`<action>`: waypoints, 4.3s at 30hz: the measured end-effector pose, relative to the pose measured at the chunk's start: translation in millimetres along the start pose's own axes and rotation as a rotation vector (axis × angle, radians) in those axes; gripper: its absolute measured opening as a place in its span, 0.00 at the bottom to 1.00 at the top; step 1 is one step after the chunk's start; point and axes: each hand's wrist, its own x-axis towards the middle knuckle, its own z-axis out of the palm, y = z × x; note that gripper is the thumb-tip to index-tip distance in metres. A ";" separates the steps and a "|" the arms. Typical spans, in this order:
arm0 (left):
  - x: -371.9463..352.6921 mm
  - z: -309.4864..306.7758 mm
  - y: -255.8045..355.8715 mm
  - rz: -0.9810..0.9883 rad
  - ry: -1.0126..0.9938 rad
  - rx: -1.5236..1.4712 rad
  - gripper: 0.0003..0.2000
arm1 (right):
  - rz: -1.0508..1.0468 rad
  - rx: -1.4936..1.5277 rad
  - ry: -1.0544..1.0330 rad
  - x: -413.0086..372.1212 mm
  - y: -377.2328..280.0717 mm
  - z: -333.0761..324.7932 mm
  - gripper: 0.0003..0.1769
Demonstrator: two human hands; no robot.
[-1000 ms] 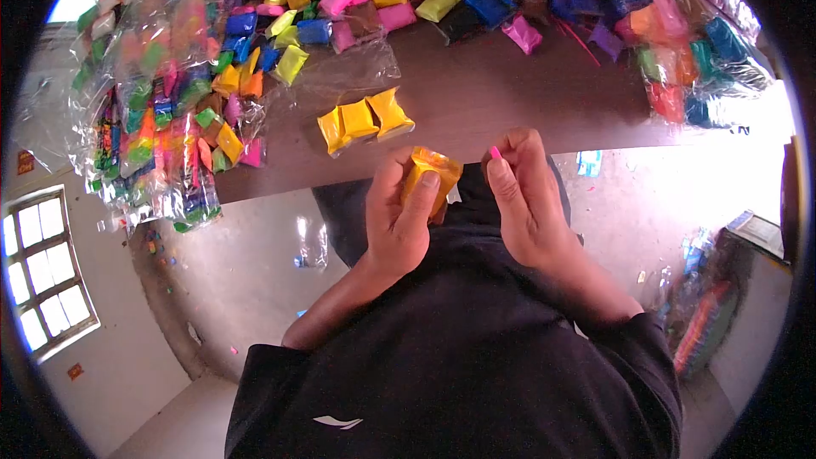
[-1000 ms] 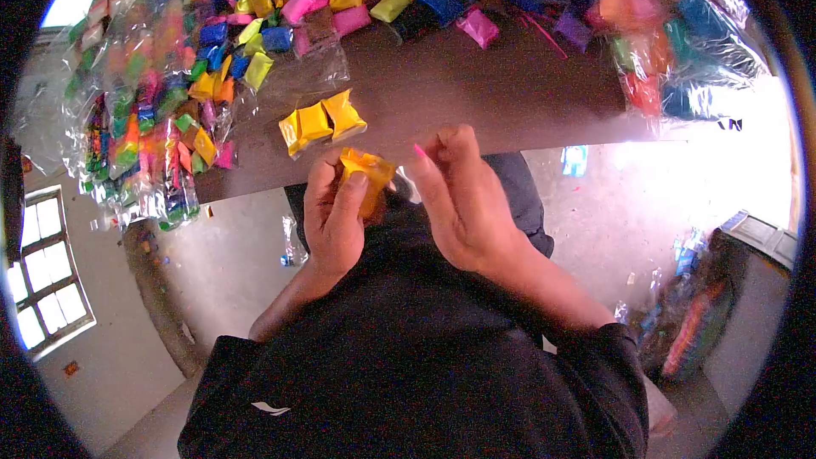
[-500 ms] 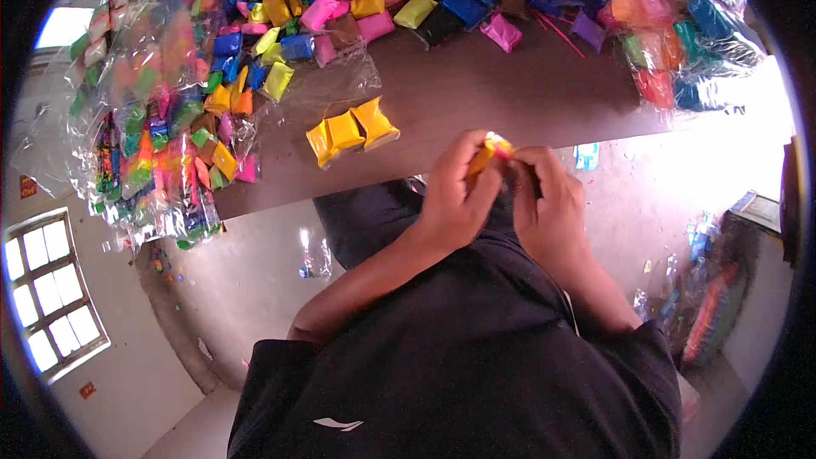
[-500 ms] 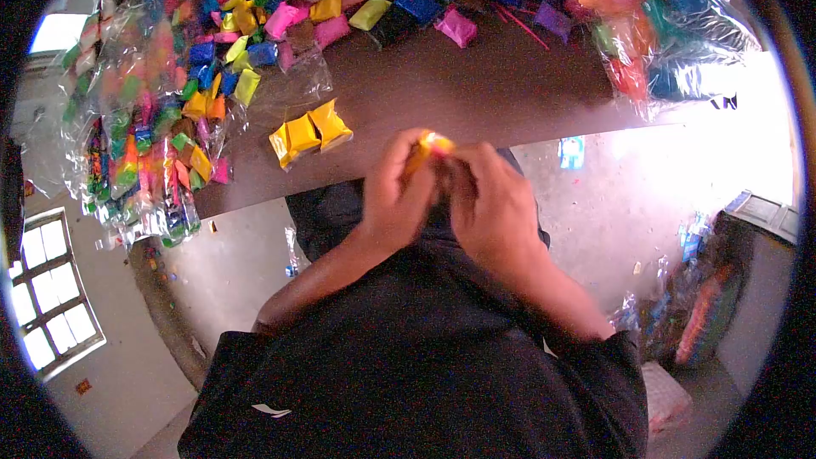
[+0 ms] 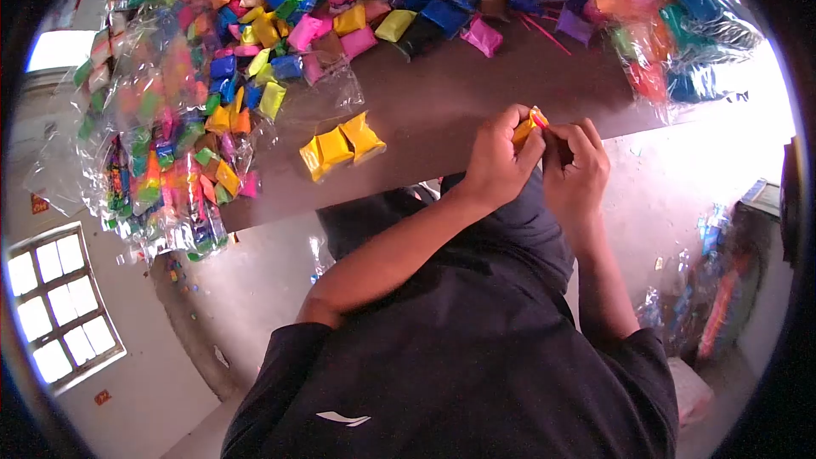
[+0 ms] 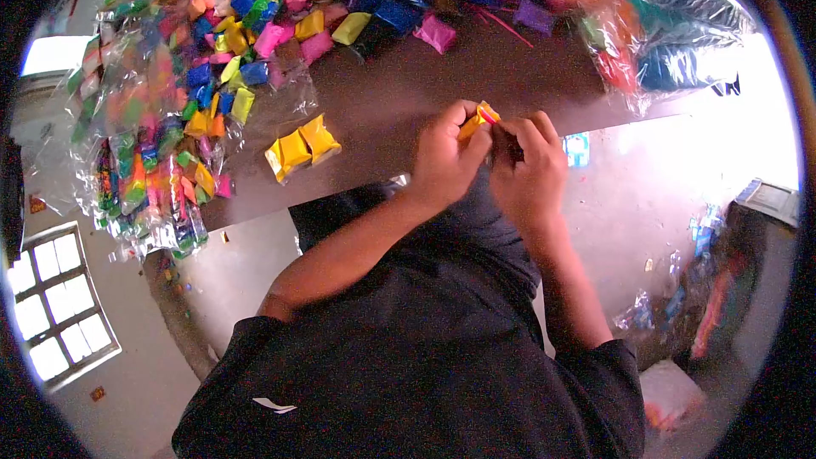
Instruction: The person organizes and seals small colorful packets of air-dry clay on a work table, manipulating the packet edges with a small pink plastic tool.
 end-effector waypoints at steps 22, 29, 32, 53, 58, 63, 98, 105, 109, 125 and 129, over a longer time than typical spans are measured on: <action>-0.9 -3.7 -6.2 -0.132 -0.020 -0.241 0.09 | 0.026 -0.071 0.054 18.5 5.5 0.2 0.05; -3.8 -4.9 -1.4 -0.110 -0.062 -0.170 0.09 | 0.019 0.016 -0.005 23.7 8.1 -3.6 0.04; 0.0 -3.8 3.3 -0.083 -0.052 -0.127 0.09 | 0.061 0.018 -0.003 26.7 8.2 -8.1 0.02; 20.7 -12.5 0.3 -0.332 -0.132 -0.231 0.13 | -0.187 0.046 -0.150 40.2 33.6 -15.9 0.12; 22.2 -9.9 3.0 -0.381 -0.134 -0.226 0.13 | -0.241 -0.015 -0.196 41.9 37.8 -19.4 0.14; 20.6 -8.9 1.2 -0.286 -0.138 -0.155 0.12 | -0.289 -0.095 -0.234 44.4 43.0 -24.6 0.16; 10.4 -19.4 -10.0 -0.231 -0.161 -0.296 0.08 | 0.498 0.677 -0.262 -1.9 33.0 3.4 0.06; 4.9 -15.0 -8.7 -0.132 -0.043 -0.403 0.08 | 0.586 0.725 -0.195 5.3 18.0 5.8 0.08; 3.1 -17.1 -6.4 -0.188 0.008 -0.461 0.09 | 0.695 0.960 -0.207 5.3 23.8 9.6 0.10; -2.2 -25.6 -10.7 -0.193 -0.007 -0.547 0.08 | 0.679 0.645 -0.214 1.8 27.9 15.7 0.17; -11.4 -48.0 4.4 -0.313 -0.004 -0.654 0.06 | 0.368 0.320 -0.149 -3.9 2.2 2.8 0.18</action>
